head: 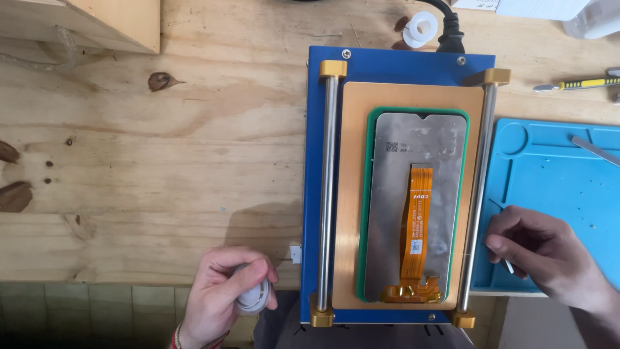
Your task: Separating a mobile phone screen using a thin wire and a heating separator machine
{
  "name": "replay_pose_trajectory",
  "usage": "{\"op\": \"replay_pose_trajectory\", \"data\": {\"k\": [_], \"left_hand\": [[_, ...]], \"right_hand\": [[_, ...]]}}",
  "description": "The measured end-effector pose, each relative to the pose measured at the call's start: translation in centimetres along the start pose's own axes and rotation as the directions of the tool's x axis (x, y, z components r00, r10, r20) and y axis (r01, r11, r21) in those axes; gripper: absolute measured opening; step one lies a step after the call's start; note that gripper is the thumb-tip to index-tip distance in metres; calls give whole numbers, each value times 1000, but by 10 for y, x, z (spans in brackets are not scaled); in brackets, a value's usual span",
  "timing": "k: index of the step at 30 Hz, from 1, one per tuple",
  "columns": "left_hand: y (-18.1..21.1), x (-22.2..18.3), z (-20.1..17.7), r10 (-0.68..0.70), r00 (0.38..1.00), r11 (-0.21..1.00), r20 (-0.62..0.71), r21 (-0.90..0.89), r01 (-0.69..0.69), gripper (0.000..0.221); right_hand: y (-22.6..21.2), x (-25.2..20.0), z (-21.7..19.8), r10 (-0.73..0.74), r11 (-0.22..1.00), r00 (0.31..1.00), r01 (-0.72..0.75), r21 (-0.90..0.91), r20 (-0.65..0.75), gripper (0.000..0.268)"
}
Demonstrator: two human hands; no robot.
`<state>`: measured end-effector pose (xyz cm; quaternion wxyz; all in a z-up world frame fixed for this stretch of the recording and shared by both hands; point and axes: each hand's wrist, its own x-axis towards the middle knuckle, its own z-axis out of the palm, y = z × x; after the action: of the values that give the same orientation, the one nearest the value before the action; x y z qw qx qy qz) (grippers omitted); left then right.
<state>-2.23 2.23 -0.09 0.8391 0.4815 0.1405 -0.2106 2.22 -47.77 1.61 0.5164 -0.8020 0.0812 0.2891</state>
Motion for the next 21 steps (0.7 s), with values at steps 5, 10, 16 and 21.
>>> {"op": "replay_pose_trajectory", "data": {"k": [5,10,16,21], "left_hand": [[-6,-14,-10,-47,997,998,-69,44,50,35],[-10,-25,-23,-57,991,998,-119,27,61,36],[-14,-43,-47,-146,964,974,-222,139,180,36],[-20,-55,-72,-160,970,963,-181,189,194,38]], "right_hand": [[-13,8,5,-81,997,995,80,20,55,21],[-31,14,10,-134,991,985,131,28,109,22],[-52,21,15,-219,965,956,184,185,194,23],[-63,25,16,-308,940,917,253,227,253,20]]}}
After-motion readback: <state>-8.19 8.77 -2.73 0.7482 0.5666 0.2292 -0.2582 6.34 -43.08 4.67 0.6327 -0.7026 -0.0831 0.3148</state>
